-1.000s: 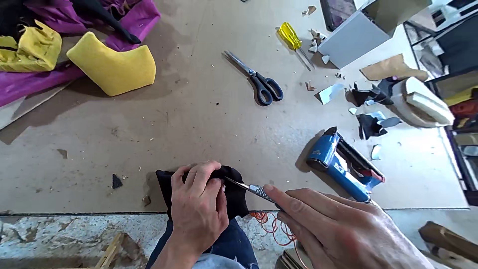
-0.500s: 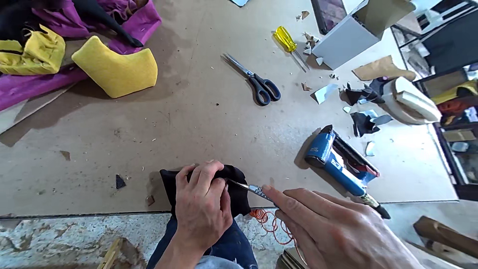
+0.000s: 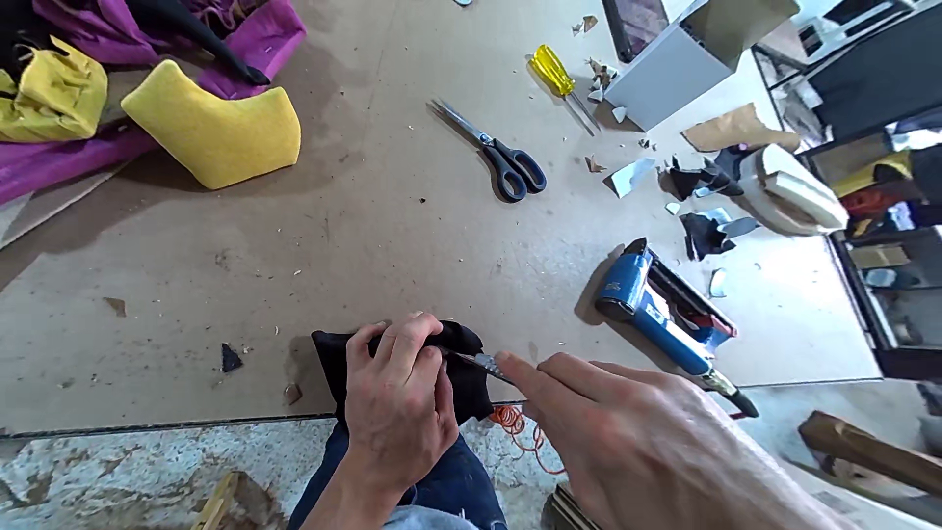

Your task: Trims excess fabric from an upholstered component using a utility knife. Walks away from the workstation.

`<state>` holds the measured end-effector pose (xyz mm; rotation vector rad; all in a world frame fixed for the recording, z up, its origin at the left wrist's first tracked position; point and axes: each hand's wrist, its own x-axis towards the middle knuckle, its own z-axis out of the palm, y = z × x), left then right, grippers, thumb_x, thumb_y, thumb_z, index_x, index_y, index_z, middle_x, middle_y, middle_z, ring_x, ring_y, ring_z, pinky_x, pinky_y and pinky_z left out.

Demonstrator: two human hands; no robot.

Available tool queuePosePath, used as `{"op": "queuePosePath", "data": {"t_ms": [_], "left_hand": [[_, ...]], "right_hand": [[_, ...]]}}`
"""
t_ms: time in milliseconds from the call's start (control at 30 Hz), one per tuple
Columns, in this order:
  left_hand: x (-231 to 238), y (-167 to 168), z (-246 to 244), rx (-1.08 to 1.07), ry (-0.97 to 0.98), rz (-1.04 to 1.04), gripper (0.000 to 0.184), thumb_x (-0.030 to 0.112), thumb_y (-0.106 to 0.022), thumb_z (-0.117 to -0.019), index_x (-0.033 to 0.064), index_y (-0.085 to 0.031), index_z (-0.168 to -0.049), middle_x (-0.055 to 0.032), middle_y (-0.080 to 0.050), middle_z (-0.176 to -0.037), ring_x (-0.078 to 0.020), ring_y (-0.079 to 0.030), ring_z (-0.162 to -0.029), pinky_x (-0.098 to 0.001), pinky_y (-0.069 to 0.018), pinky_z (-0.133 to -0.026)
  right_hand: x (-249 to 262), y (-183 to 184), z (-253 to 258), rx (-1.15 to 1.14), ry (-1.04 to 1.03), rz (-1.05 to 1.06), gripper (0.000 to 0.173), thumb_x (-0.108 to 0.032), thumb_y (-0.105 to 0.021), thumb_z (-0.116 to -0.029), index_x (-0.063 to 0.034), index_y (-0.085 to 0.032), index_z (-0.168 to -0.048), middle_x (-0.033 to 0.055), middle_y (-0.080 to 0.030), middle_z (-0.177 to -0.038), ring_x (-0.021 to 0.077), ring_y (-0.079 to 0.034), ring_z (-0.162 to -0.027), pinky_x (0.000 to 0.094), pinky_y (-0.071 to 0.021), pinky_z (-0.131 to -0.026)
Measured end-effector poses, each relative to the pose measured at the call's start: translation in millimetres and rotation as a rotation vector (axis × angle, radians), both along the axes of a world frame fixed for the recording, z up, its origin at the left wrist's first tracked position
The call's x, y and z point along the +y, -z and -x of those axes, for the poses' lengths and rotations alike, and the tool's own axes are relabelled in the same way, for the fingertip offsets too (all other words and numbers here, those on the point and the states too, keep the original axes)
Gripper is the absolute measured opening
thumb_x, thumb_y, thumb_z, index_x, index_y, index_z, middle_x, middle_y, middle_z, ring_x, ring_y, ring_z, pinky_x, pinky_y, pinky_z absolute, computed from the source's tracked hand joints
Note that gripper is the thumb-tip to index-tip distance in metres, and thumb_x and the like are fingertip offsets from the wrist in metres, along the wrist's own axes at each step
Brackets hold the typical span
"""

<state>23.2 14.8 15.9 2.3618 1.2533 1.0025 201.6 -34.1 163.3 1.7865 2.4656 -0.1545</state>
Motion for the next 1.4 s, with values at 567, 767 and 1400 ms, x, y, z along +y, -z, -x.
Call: {"op": "queuePosePath", "data": {"t_ms": [567,767,1400], "left_hand": [[20.4,-29.2,3.7,0.166,-0.216,0.403,0.02,0.026,-0.063,-0.0901,0.0138,-0.077,-0.083,-0.0068,-0.067,-0.13,-0.0291,-0.064,-0.115,-0.0567,-0.0496,-0.094],[2.4,-33.9,8.7,0.261,-0.202,0.363,0.019,0.028,-0.063,-0.085,0.0147,-0.076,-0.079,-0.0054,-0.068,-0.131,-0.0304,-0.065,-0.112,-0.0539,-0.0519,-0.086],[-10.2,0.0,14.6,-0.051,-0.172,0.044,0.02,0.027,-0.062,-0.0872,0.0189,-0.079,-0.08,-0.0039,-0.075,-0.111,-0.0223,-0.067,-0.106,-0.0446,-0.0493,-0.09]], "right_hand": [[-20.2,-44.7,-11.8,0.279,0.469,0.051,0.037,-0.027,-0.06,-0.0996,-0.0117,-0.068,-0.133,0.0095,-0.075,-0.103,0.0244,-0.072,-0.075,0.0464,-0.0573,-0.06],[-50.1,-0.1,4.3,0.535,0.568,0.098,0.041,-0.016,-0.06,-0.0953,-0.0089,-0.066,-0.135,0.0123,-0.073,-0.105,0.0277,-0.072,-0.08,0.0479,-0.0584,-0.064],[-17.6,19.6,14.9,0.09,0.119,-0.206,0.04,-0.015,-0.047,-0.0915,-0.0222,-0.073,-0.121,-0.0003,-0.069,-0.093,0.0194,-0.062,-0.068,0.0326,-0.0438,-0.046]]}}
